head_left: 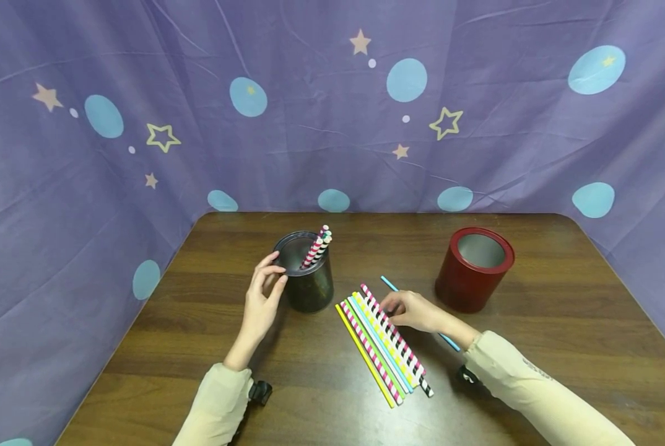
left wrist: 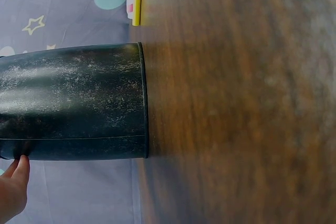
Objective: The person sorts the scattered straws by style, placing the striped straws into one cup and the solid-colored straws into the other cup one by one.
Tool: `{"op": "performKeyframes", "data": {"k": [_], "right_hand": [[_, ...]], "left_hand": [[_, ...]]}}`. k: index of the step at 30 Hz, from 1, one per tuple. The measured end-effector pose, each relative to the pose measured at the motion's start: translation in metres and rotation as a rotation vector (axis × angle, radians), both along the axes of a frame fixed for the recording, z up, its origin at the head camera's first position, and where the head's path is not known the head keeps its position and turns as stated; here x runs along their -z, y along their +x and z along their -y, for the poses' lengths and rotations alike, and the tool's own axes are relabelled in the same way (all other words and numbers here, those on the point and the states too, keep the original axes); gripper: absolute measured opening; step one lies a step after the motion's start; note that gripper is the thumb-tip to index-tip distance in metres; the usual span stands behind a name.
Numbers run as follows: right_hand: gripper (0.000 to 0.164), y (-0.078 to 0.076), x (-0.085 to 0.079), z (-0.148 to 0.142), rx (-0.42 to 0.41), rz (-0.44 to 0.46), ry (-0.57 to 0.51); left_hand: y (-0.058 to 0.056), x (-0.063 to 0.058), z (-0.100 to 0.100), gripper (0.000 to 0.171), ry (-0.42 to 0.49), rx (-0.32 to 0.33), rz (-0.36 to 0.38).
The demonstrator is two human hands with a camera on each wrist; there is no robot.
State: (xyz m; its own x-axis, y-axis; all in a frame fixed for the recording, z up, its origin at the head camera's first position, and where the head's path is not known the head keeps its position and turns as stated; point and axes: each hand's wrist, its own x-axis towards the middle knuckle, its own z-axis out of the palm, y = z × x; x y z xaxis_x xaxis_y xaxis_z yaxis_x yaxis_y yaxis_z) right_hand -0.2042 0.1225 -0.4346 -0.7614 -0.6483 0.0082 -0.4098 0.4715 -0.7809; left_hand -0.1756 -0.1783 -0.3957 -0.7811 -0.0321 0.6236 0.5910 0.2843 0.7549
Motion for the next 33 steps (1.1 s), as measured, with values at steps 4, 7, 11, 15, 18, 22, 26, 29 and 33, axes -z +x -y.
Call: {"op": "performKeyframes", "data": {"k": [4,7,11,15,18,22,26,29,33], "right_hand": [[0.022,-0.001,0.002,0.000,-0.002,-0.004,0.011],[0.022,-0.002,0.004,0.000,-0.007,-0.009,0.015],[0.022,-0.004,0.007,0.000,-0.012,-0.017,0.019],[0.021,-0.005,0.009,0.000,-0.016,-0.018,0.024],[0.021,-0.006,0.011,0.000,-0.018,-0.019,0.027],[0.018,-0.005,0.013,0.001,-0.021,-0.024,0.020],[0.017,-0.005,0.015,0.002,-0.018,-0.037,0.020],[0.016,-0.005,0.015,0.002,-0.005,-0.039,0.029],[0.017,-0.005,0.016,0.001,0.014,-0.049,0.042]], "left_hand": [[0.000,0.001,0.000,0.013,-0.001,0.000,0.004],[0.000,0.001,0.001,0.013,-0.001,0.001,0.008],[0.000,0.000,0.000,0.013,-0.004,0.000,0.013],[0.000,0.000,0.000,0.013,-0.003,0.002,0.012],[0.000,0.000,0.000,0.013,-0.003,0.002,0.009],[0.000,0.000,0.001,0.013,-0.005,0.002,0.006],[0.000,0.000,0.001,0.013,-0.006,0.004,0.004],[0.000,0.000,0.001,0.013,-0.007,0.003,0.004],[0.000,0.000,0.001,0.013,-0.012,0.000,0.001]]}}
